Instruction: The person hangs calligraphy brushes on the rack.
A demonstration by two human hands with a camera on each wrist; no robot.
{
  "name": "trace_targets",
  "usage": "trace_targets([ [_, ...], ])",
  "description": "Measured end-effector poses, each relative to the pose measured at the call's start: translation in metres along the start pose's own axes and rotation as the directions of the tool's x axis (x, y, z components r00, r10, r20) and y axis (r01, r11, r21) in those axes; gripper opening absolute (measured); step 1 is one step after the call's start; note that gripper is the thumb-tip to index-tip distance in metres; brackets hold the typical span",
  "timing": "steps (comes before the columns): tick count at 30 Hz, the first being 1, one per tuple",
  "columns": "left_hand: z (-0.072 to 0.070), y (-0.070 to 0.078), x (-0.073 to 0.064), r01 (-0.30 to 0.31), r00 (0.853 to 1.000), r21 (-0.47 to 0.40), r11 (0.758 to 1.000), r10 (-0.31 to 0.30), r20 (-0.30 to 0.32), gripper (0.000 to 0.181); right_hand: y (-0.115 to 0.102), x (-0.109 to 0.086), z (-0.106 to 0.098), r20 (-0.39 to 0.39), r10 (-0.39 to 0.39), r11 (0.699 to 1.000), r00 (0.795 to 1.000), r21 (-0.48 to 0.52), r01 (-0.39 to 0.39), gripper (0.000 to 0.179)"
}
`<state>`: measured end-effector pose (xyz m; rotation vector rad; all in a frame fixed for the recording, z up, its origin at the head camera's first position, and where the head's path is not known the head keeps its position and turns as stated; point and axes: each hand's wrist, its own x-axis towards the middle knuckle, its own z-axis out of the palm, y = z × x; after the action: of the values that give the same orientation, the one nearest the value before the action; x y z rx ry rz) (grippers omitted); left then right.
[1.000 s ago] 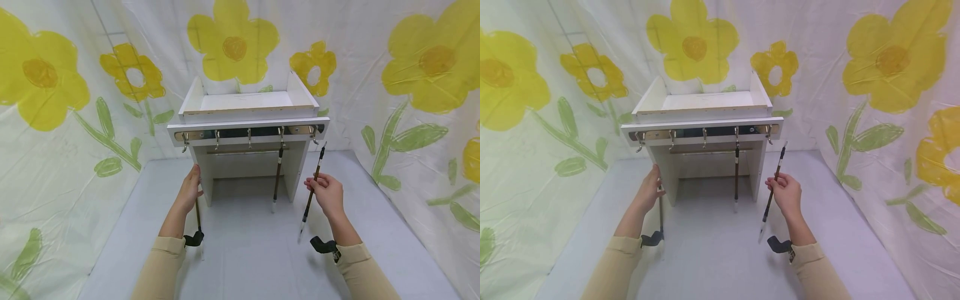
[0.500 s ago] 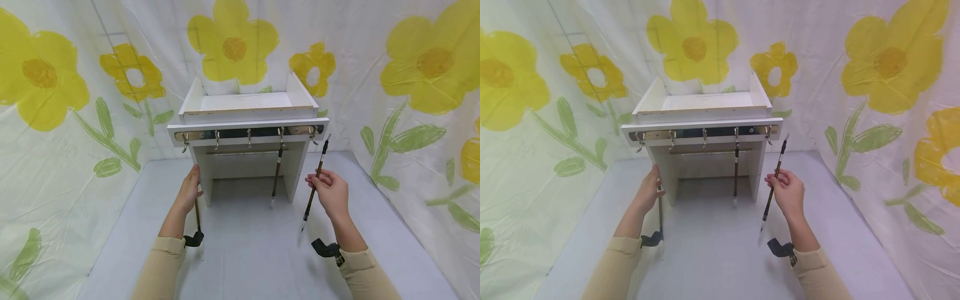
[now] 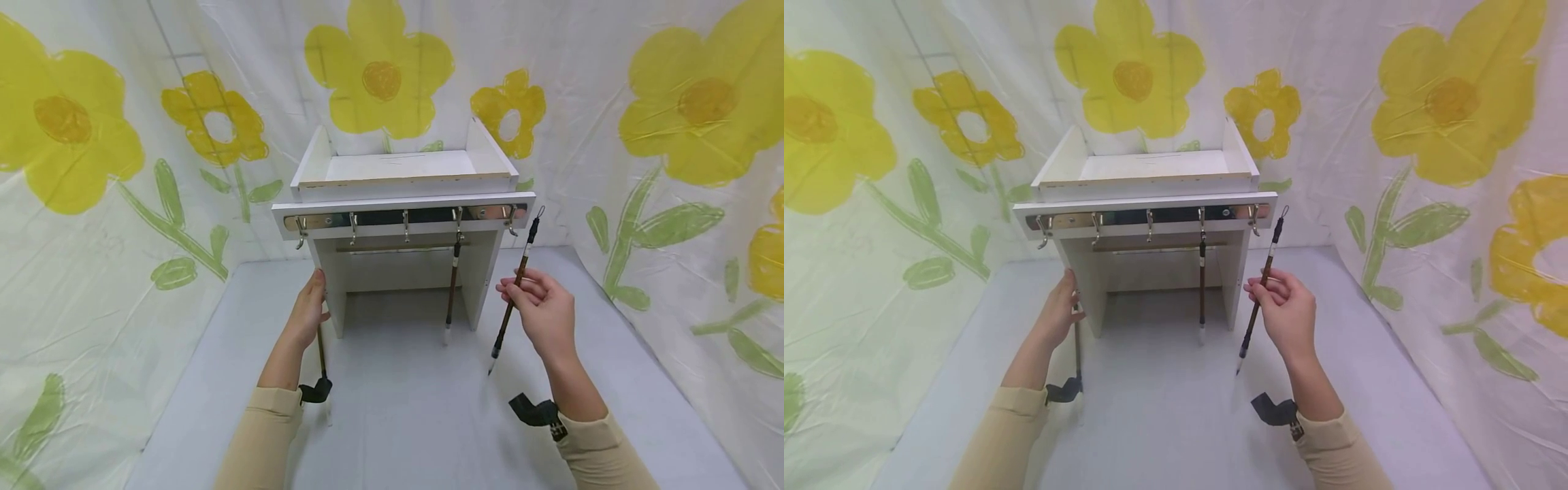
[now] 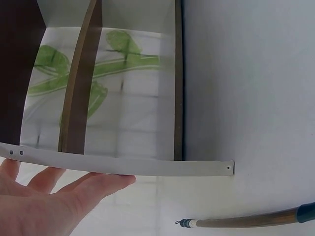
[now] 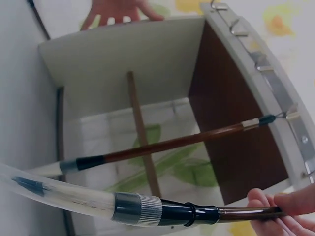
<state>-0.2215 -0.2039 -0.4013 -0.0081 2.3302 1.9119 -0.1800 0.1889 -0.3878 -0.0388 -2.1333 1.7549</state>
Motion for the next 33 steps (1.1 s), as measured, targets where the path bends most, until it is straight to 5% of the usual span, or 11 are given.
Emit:
trace_targets([
  [18,0.0,-0.001,0.001,-0.006,1.0,0.001,1.0,0.006,0.003,0.072,-0.029,-0.018,0.003,0.024,-0.127,0.992,0.992,0.025,0.126,0.033],
  [26,0.0,-0.028,0.022,-0.027,1.0,0.004,1.0,0.027,-0.01,0.082,-0.038,-0.025,0.008,0.058,-0.179,0.982,0.982,0.063,0.176,0.032],
  [33,-0.003,-0.035,0.025,-0.045,0.998,0.017,0.999,0.046,-0.03,0.09,-0.04,-0.031,0.022,0.132,-0.218,0.975,0.967,0.081,0.209,0.032],
])
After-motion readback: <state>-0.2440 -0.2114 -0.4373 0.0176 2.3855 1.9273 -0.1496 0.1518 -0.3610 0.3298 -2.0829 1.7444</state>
